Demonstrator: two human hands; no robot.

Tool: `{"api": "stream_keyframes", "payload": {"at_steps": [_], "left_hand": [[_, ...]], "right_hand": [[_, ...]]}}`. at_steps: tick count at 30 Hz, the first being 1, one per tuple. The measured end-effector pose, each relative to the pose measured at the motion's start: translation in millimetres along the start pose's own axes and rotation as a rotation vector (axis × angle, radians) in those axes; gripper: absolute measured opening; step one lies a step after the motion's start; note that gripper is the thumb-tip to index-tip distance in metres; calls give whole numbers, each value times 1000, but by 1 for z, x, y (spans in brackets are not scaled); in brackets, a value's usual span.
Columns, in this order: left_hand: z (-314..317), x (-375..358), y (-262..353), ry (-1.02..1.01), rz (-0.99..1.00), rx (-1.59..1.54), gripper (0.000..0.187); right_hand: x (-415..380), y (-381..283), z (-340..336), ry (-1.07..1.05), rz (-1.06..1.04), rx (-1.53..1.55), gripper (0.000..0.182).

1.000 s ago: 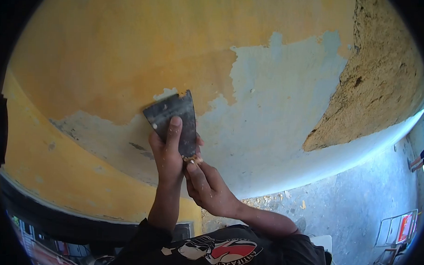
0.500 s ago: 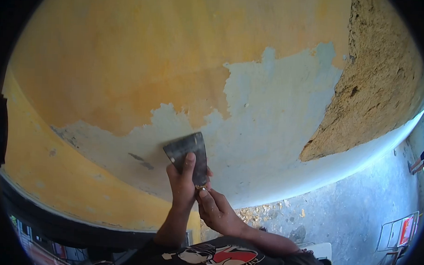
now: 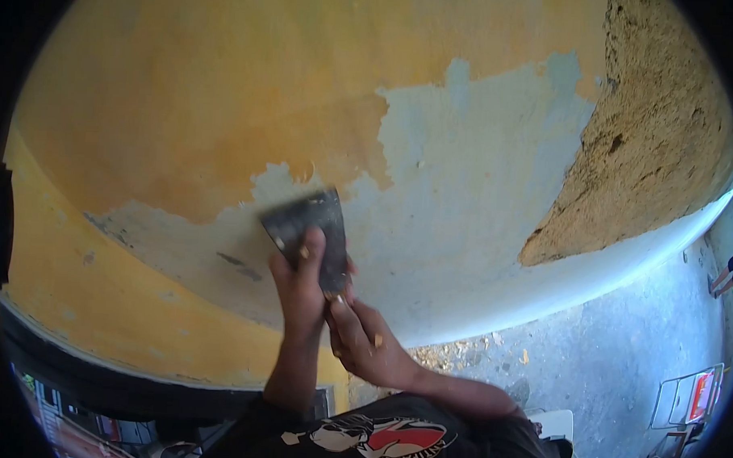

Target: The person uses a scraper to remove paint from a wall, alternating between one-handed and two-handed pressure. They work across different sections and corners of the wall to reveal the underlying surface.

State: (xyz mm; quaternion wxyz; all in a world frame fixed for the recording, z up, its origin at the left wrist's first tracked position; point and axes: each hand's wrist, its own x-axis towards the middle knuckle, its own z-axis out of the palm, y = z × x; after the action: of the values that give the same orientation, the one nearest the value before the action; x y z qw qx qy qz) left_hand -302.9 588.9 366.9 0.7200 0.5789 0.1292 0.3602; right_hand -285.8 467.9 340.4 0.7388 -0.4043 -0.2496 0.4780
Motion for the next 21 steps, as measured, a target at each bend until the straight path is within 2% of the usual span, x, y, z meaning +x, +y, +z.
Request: {"api": "stream_keyframes", "payload": {"at_steps": [3,5,7,9,11,12,15,16,17,19,20,21], "left_hand": [[10,8,15,10,109,-1,37],[4,-2,6,45,7,8,37],[-10,-14,-26,42,8,-4,35],[-9,-6,-25,37,-4,-9,34],[-12,0,-11,41,-35,4,34],[-5,6,2,37,28,42,38],[-1,5,13,56,38,41,39],[-5,-1,6,41,-16,35,40],[-7,-6,-6,33,-4,36,40],[-5,-9,-28,83,46,27,41],[-3,-5,-25,104,54,37,41],[-4,-3,-17,111,35,43,41]], "right_hand": [[6,-18,2,-41,-25,-66,35],[-2,-1,-4,-37,-21,-66,35],[-7,26,-10,42,10,-36,36],[2,28,-16,15,28,-3,36],[12,29,-10,-14,-41,1,36],[14,8,-3,-30,-38,-60,37],[12,11,3,-57,-50,-26,29],[5,14,0,-44,-33,-51,28],[-1,20,-3,-48,-47,-55,28],[-3,33,-13,0,73,56,27],[3,39,-11,1,-17,57,26],[4,31,-5,9,-1,69,26]]}}
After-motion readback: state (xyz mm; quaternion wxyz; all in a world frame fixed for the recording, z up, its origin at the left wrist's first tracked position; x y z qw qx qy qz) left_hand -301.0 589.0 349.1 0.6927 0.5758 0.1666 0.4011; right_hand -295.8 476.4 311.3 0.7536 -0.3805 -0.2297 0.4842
